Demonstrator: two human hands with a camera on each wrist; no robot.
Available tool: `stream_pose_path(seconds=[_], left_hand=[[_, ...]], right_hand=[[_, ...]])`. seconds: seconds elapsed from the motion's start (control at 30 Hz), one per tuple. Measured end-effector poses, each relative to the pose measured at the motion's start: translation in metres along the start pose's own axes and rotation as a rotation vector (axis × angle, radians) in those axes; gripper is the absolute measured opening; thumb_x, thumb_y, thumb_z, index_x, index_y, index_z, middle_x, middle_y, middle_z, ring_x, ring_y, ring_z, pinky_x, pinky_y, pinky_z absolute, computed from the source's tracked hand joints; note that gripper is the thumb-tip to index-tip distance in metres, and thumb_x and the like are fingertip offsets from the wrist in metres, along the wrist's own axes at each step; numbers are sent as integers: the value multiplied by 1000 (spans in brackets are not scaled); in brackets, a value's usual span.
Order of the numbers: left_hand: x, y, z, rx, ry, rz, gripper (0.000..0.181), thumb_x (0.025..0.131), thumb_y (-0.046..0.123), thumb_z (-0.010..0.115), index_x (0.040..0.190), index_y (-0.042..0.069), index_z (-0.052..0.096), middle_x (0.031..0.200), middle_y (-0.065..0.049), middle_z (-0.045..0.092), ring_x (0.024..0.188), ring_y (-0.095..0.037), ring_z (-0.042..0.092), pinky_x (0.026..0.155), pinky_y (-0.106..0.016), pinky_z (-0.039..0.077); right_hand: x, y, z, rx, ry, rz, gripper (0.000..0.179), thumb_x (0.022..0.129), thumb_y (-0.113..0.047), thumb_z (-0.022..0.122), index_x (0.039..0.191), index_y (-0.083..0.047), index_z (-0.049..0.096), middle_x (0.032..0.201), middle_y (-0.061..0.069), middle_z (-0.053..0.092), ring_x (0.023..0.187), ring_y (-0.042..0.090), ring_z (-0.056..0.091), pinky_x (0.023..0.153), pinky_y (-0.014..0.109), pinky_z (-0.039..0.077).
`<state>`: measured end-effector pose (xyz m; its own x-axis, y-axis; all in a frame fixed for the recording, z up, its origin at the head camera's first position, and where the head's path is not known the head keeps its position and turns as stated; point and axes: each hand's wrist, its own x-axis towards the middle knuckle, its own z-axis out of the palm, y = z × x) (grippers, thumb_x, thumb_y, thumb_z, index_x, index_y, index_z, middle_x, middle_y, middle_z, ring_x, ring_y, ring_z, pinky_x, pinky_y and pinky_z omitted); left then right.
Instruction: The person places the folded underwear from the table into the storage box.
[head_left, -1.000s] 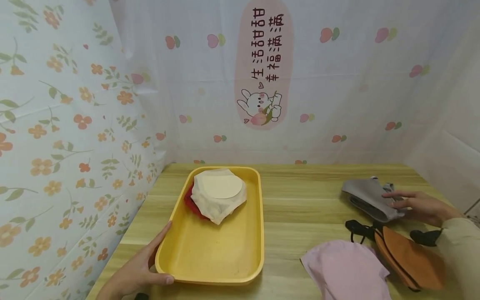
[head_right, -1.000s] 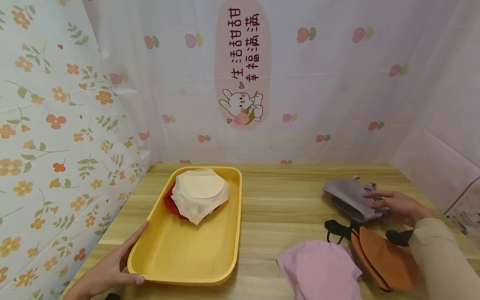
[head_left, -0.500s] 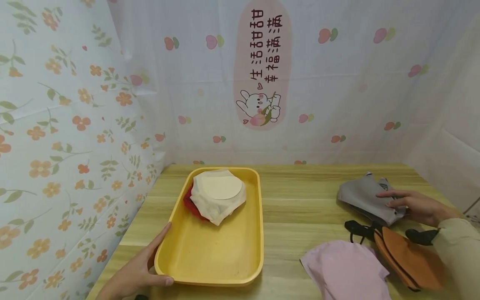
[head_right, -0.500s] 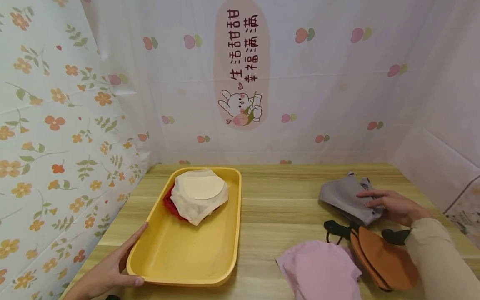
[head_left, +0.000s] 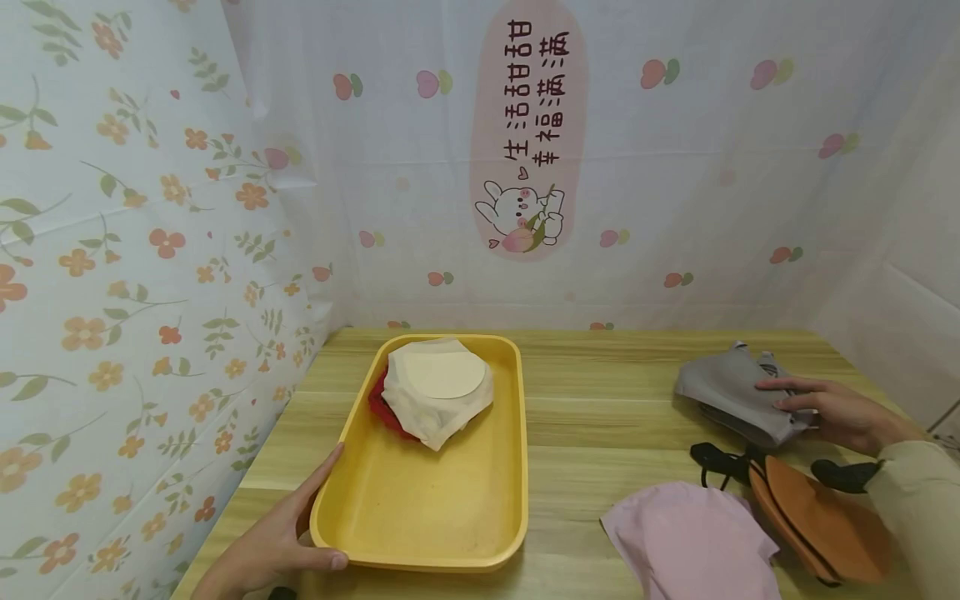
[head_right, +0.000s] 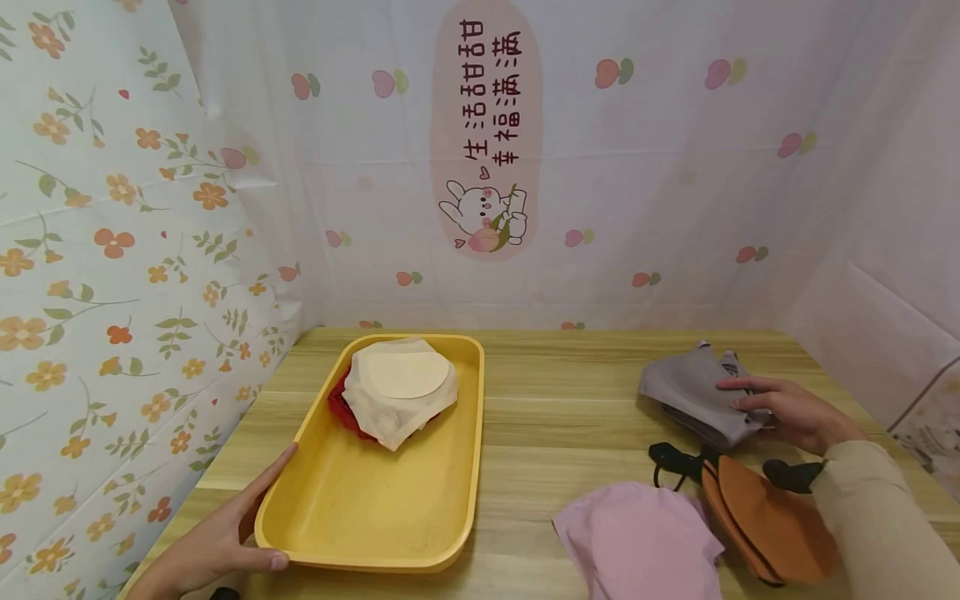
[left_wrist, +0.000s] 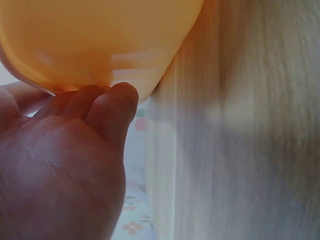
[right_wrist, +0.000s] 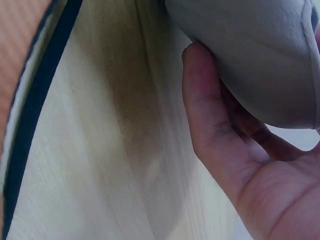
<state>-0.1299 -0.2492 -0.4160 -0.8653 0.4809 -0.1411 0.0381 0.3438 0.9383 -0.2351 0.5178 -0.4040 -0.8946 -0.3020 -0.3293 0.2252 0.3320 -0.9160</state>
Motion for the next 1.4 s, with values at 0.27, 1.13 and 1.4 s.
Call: stream_pose_path(seconds=[0.27,1.13,1.4], left_hand=[[0,-1,1,3,5,-6,114,85,19,80,163,31,-1,169,-22,-9,126,30,25,101,-5,34],[4,-3,3,0,3,57,112,85,18,80,163,29,1,168,-24,-5,130,25,27,101,-6,35],[3,-2,2,11,23,59,113,84,15,81,163,29,2,168,-24,-5,129,26,28,101,-5,36]], right_hand=[[-3,-7,-1,3,-38,-73,45,107,-7,39,132,-36,64,114,-38,49,97,7,62,81,38,58],[2,-42,14,92,-74,-228,47,107,0,34,140,-21,59,127,-25,51,98,12,66,80,36,59],[12,-52,28,40,-90,-252,44,107,-2,37,147,-15,52,134,-18,39,101,12,65,82,36,59]])
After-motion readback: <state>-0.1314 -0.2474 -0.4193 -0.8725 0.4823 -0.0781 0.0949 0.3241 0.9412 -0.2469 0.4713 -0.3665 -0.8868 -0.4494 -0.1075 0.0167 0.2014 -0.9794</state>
